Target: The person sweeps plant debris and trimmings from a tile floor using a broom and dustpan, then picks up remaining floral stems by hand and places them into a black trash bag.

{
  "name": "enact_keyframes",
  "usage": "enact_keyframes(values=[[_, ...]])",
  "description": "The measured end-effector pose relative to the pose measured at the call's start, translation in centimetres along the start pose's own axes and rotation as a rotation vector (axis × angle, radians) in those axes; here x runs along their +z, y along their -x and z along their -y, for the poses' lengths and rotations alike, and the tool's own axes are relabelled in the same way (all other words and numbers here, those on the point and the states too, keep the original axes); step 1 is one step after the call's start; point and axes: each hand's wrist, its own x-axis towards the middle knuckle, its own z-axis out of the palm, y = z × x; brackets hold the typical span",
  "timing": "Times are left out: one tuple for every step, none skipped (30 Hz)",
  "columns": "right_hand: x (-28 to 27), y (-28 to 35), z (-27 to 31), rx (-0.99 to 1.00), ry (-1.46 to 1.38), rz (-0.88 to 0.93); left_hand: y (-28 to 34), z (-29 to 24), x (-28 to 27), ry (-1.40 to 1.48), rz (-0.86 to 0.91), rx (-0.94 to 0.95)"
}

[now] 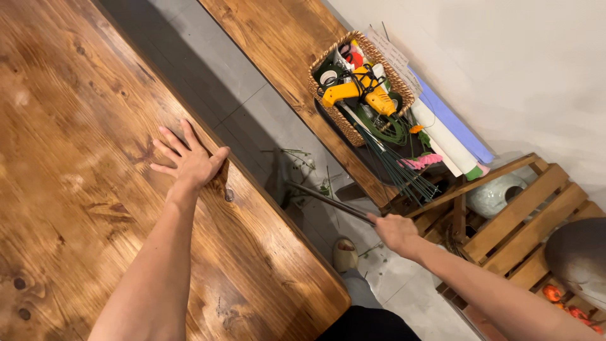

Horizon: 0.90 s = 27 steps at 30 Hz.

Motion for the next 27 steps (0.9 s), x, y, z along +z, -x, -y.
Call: enact_keyframes(values=[[0.8,0.4,-0.9,0.034,0.026,0.002,0.2,0.0,0.2,0.003,0.003,0.001],[0.0,1.3,-1.5,0.039,0.025,0.003,0.2,-0.2,0.0,0.004,0.006,0.006],[-0.5,2.3,-1.9,0.042,0.034,-0.020,0.3,-0.3,-0.1,0.000,-0.001,0.000],[-1.1,3.2,-2.4,0.045,0.043,-0.044,0.4,-0.4,-0.1,-0.004,-0.008,-0.006],[-1.0,3.9,-2.6,0.047,0.041,-0.036,0.5,-0.2,0.0,-0.007,0.000,-0.006],[-0.9,4.5,-2.9,0.050,0.059,-0.042,0.6,-0.1,0.1,-0.006,0.008,-0.003],[-1.1,4.7,-3.1,0.052,0.075,-0.054,0.3,-0.2,-0.1,-0.005,0.010,0.004],[-2.5,5.8,-2.9,0.055,0.071,-0.053,0.3,-0.1,-0.1,-0.007,0.012,0.007],[-4.1,6.8,-3.0,0.094,-0.005,-0.021,0.3,-0.2,-0.1,-0.006,0.013,0.003],[-5.8,7.7,-3.0,0.134,-0.081,0.010,0.2,-0.2,-0.1,-0.006,0.015,-0.001],[-6.1,7.4,-3.0,0.133,-0.079,0.008,0.1,-0.2,-0.1,-0.004,0.013,-0.002],[-6.4,7.1,-3.0,0.164,-0.159,0.009,0.1,-0.2,0.0,-0.001,0.011,0.003],[-6.5,6.8,-2.8,0.194,-0.244,0.013,0.0,-0.1,0.0,-0.003,0.011,0.009],[-6.2,6.0,-2.0,0.192,-0.246,0.014,0.1,-0.1,-0.2,-0.007,0.010,0.008],[-5.9,5.2,-1.3,0.174,-0.272,0.017,0.2,-0.2,-0.2,-0.010,0.013,0.004],[-5.6,4.3,-0.7,0.156,-0.298,0.020,0.3,-0.3,-0.2,-0.013,0.017,0.000],[-5.4,3.6,0.0,0.152,-0.301,0.019,0.1,-0.3,-0.3,-0.017,0.013,-0.002],[-5.3,2.8,0.7,0.147,-0.302,0.024,0.0,-0.2,-0.4,-0.013,0.009,0.004],[-4.8,2.5,1.2,0.146,-0.300,0.036,0.3,-0.1,0.0,-0.009,0.014,0.008],[-3.2,2.1,1.1,0.144,-0.300,0.041,0.5,0.0,0.0,-0.011,0.017,0.005],[-1.8,1.7,1.0,0.136,-0.226,0.007,0.4,-0.2,-0.1,-0.014,0.014,0.008],[-0.4,1.3,0.9,0.127,-0.152,-0.026,0.4,-0.3,-0.3,-0.016,0.011,0.010],[0.6,2.3,0.2,0.128,-0.149,-0.029,0.2,-0.3,-0.2,-0.013,0.009,0.011],[1.7,3.5,-0.4,0.110,-0.056,-0.066,0.1,-0.4,-0.2,-0.012,0.003,0.013],[2.7,4.8,-1.0,0.090,0.039,-0.101,0.2,-0.3,-0.2,-0.011,-0.002,0.012],[3.9,5.4,-2.0,0.090,0.043,-0.103,0.3,-0.3,-0.3,-0.007,-0.003,0.010],[5.1,6.1,-3.1,0.080,0.097,-0.117,0.4,-0.3,-0.3,-0.003,0.000,0.013]])
